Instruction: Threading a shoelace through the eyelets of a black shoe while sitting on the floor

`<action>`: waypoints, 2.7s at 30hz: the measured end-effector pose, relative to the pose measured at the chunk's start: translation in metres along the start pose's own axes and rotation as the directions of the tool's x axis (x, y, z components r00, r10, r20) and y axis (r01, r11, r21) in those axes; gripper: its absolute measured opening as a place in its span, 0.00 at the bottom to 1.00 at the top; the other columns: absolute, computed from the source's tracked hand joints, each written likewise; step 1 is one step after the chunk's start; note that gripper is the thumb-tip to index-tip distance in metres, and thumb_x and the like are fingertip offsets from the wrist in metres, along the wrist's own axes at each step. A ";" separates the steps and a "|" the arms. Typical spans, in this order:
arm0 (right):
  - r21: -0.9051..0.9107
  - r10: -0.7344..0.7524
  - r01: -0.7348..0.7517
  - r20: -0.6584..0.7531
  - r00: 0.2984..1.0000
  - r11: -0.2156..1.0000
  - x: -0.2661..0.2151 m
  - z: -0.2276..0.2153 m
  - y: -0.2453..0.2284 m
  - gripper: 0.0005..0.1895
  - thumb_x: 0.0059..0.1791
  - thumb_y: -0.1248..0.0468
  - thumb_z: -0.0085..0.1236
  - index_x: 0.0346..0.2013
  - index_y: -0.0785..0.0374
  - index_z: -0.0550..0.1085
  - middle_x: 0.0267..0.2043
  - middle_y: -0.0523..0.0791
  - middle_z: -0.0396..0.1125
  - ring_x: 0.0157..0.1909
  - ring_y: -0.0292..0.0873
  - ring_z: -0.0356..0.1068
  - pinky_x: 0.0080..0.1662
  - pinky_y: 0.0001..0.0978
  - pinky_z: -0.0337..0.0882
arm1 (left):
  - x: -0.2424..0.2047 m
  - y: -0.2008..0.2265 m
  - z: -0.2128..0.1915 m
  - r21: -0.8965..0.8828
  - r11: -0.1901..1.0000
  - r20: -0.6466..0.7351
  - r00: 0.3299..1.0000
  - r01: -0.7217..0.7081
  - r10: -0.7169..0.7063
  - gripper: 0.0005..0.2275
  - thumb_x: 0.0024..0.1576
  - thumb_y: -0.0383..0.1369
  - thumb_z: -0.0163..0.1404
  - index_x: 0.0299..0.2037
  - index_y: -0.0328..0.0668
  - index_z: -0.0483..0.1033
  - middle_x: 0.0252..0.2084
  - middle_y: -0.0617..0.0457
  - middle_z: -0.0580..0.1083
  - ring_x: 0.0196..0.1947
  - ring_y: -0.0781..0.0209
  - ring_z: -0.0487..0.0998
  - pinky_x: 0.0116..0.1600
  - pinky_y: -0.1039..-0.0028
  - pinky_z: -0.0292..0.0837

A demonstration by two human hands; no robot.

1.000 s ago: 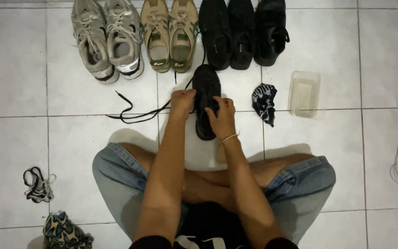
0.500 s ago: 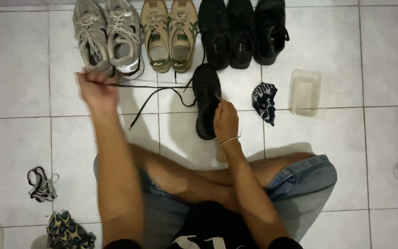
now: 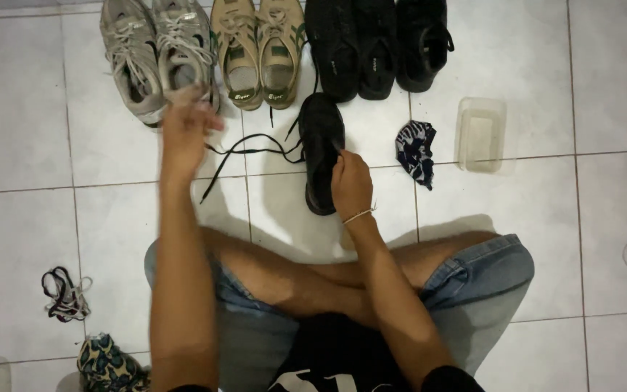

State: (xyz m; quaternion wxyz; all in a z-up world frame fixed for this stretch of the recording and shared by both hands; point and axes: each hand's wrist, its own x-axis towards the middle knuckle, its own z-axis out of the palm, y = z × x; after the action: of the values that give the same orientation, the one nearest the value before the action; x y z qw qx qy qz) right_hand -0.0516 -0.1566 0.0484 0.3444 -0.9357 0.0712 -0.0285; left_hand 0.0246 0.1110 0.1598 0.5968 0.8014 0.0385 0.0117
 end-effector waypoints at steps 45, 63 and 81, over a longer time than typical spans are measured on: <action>-0.342 -0.073 0.047 -0.063 0.995 0.939 0.020 0.030 0.019 0.10 0.53 0.59 0.48 0.46 0.58 0.71 0.31 0.49 0.70 0.31 0.56 0.76 0.30 0.53 0.77 | -0.014 -0.079 0.165 0.338 0.879 0.229 0.936 -0.336 0.269 0.05 0.65 0.30 0.51 0.42 0.40 0.80 0.37 0.45 0.75 0.44 0.44 0.79 0.48 0.62 0.76; 0.277 0.053 -0.025 -0.093 0.994 0.961 0.033 0.014 0.042 0.09 0.55 0.69 0.53 0.47 0.61 0.78 0.43 0.53 0.75 0.51 0.58 0.75 0.50 0.48 0.75 | -0.011 -0.111 0.192 0.557 0.646 0.277 0.851 -0.521 0.447 0.08 0.56 0.32 0.59 0.29 0.40 0.73 0.34 0.47 0.69 0.38 0.49 0.76 0.38 0.67 0.74; 0.247 0.151 -0.143 -0.016 0.988 0.958 0.038 0.018 0.049 0.09 0.56 0.64 0.51 0.47 0.56 0.79 0.41 0.53 0.75 0.49 0.58 0.75 0.48 0.49 0.75 | -0.024 -0.091 0.192 0.204 0.974 0.036 0.995 -0.098 0.092 0.02 0.61 0.27 0.54 0.41 0.44 0.79 0.35 0.54 0.79 0.43 0.53 0.76 0.49 0.65 0.75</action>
State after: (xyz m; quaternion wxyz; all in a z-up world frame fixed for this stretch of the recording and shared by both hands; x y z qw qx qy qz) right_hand -0.0182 -0.1878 0.0032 0.4572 -0.8775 0.1423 -0.0275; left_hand 0.0085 -0.0484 0.0180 0.5100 0.8598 -0.0069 0.0255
